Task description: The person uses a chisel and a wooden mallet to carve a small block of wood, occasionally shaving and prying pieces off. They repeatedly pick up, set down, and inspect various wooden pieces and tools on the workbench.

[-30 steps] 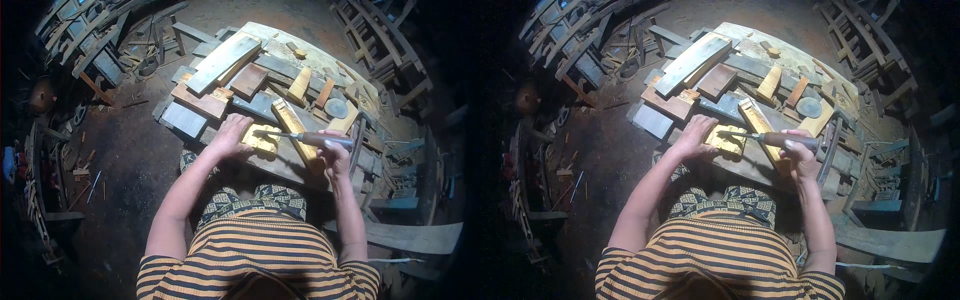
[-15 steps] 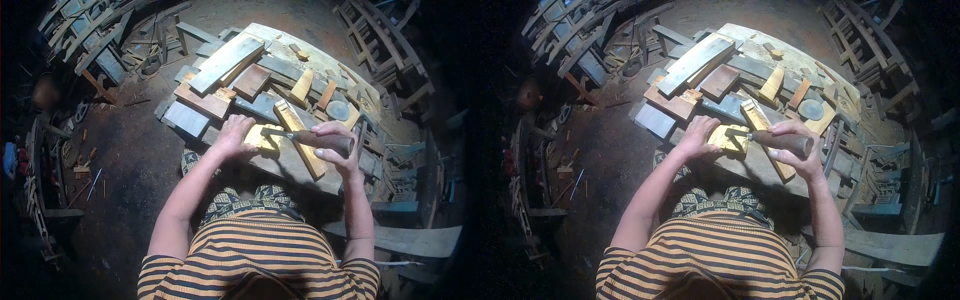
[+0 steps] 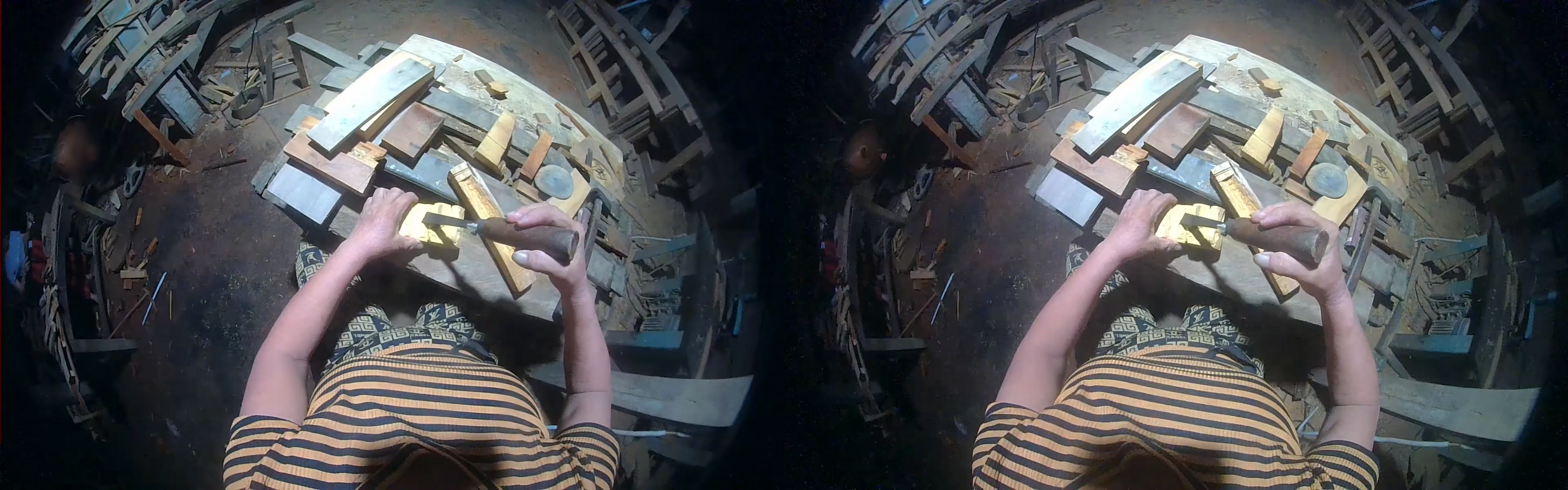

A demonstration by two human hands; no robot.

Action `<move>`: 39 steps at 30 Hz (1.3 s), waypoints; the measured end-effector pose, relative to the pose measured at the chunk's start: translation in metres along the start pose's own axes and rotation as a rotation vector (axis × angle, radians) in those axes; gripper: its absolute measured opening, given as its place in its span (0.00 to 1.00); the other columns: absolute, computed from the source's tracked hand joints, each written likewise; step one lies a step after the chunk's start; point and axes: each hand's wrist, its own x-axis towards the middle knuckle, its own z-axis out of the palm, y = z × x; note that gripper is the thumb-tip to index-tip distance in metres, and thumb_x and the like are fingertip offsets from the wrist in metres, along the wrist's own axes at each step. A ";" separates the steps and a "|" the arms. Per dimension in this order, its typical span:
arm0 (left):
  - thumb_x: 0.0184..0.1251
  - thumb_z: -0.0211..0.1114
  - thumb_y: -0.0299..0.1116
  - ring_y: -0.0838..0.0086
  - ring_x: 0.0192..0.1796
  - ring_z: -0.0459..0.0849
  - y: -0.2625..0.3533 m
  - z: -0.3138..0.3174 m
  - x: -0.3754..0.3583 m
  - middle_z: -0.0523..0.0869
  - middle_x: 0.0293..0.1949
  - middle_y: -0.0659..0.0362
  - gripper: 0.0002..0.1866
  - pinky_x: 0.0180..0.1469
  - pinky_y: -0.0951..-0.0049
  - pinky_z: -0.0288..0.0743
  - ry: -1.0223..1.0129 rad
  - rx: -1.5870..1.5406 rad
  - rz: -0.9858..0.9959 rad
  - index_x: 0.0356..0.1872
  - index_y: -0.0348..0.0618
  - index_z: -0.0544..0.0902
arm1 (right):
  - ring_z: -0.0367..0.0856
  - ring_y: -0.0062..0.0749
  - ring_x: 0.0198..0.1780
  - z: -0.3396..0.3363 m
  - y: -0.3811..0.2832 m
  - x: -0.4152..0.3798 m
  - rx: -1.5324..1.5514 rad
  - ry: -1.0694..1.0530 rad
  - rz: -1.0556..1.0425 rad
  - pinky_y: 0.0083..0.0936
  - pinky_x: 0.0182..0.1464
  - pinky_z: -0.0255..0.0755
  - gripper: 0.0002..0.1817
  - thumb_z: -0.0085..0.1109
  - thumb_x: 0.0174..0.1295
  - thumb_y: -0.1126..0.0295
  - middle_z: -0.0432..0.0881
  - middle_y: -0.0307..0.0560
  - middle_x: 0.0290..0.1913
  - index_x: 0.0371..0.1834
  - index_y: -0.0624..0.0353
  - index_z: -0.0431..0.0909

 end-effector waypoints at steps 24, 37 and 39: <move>0.35 0.78 0.48 0.57 0.53 0.70 0.003 0.005 -0.001 0.75 0.47 0.54 0.40 0.58 0.59 0.66 0.023 -0.001 -0.031 0.55 0.46 0.73 | 0.82 0.40 0.35 0.024 0.052 -0.060 0.701 0.747 0.239 0.26 0.31 0.81 0.19 0.61 0.50 0.73 0.79 0.58 0.47 0.46 0.62 0.71; 0.58 0.62 0.45 0.59 0.49 0.74 0.005 0.002 0.019 0.79 0.40 0.56 0.17 0.52 0.58 0.65 -0.087 -0.025 -0.106 0.43 0.47 0.81 | 0.82 0.38 0.33 0.014 0.017 -0.071 0.381 0.603 0.023 0.24 0.29 0.79 0.22 0.65 0.43 0.70 0.78 0.60 0.44 0.43 0.67 0.73; 0.59 0.61 0.42 0.61 0.47 0.75 0.004 0.011 0.018 0.79 0.37 0.59 0.10 0.48 0.57 0.64 0.039 -0.020 -0.099 0.36 0.49 0.82 | 0.82 0.36 0.37 0.015 0.018 -0.073 0.360 0.540 0.037 0.26 0.37 0.78 0.22 0.67 0.41 0.71 0.79 0.58 0.44 0.41 0.66 0.74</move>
